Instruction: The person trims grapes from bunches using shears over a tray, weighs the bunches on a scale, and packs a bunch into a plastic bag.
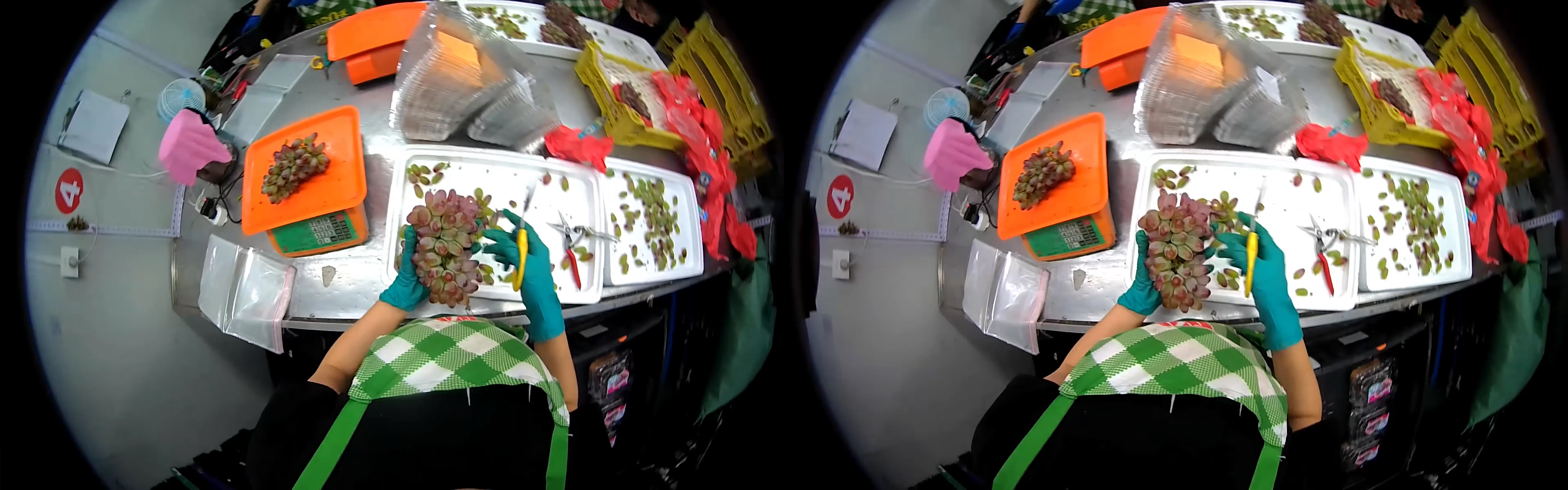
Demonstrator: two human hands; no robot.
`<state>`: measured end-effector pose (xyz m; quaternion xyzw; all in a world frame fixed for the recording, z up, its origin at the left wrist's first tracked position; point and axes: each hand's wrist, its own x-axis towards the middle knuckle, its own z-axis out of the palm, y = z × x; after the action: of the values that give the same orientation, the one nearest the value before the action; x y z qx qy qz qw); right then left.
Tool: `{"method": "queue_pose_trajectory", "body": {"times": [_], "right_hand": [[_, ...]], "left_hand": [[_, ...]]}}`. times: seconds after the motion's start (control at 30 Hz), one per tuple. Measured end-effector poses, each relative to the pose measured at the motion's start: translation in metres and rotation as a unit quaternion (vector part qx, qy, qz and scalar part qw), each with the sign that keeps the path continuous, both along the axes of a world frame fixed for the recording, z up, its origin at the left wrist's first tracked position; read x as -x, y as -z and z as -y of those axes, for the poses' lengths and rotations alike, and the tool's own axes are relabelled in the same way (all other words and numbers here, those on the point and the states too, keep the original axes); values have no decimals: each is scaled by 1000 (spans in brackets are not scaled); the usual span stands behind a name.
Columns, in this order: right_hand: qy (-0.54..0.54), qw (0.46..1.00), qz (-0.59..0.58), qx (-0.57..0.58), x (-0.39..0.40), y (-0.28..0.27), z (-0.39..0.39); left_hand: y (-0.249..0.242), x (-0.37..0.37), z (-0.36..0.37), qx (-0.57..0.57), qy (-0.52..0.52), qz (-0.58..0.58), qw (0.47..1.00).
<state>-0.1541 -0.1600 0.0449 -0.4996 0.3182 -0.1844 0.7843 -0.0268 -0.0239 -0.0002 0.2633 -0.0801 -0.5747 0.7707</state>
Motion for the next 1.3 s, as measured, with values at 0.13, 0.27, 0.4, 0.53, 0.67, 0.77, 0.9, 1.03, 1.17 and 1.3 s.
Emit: {"method": "queue_pose_trajectory", "body": {"times": [0.13, 0.27, 0.4, 0.53, 0.67, 0.77, 0.9, 1.03, 1.17, 1.3], "right_hand": [[47, 994, -80, 66, 22, 69, 17], [36, 963, -185, 194, 41, 113, 15], [30, 894, -359, 266, 42, 75, 11], [38, 887, -359, 289, 49, 73, 17], [63, 875, -372, 304, 62, 91, 20], [88, 848, -394, 344, 70, 107, 21], [74, 870, -389, 295, 74, 105, 23], [47, 864, -385, 321, 70, 102, 22], [60, 852, -361, 373, 69, 108, 29], [42, 828, -398, 393, 63, 93, 34]], "left_hand": [[37, -16, -16, 77, 8, -75, 994], [45, -36, -25, 106, -37, -34, 993], [42, -48, -26, 162, -35, -66, 984], [14, -54, -9, 20, -97, 35, 994], [12, -63, 2, 108, -73, -17, 991], [20, -76, -3, 87, -86, 4, 992], [-16, -97, -16, 91, -118, 20, 989], [-38, -133, -45, 348, 16, 67, 935], [-43, -133, -78, 266, -109, 53, 956], [-41, -114, -86, 149, -247, 66, 955]]}}
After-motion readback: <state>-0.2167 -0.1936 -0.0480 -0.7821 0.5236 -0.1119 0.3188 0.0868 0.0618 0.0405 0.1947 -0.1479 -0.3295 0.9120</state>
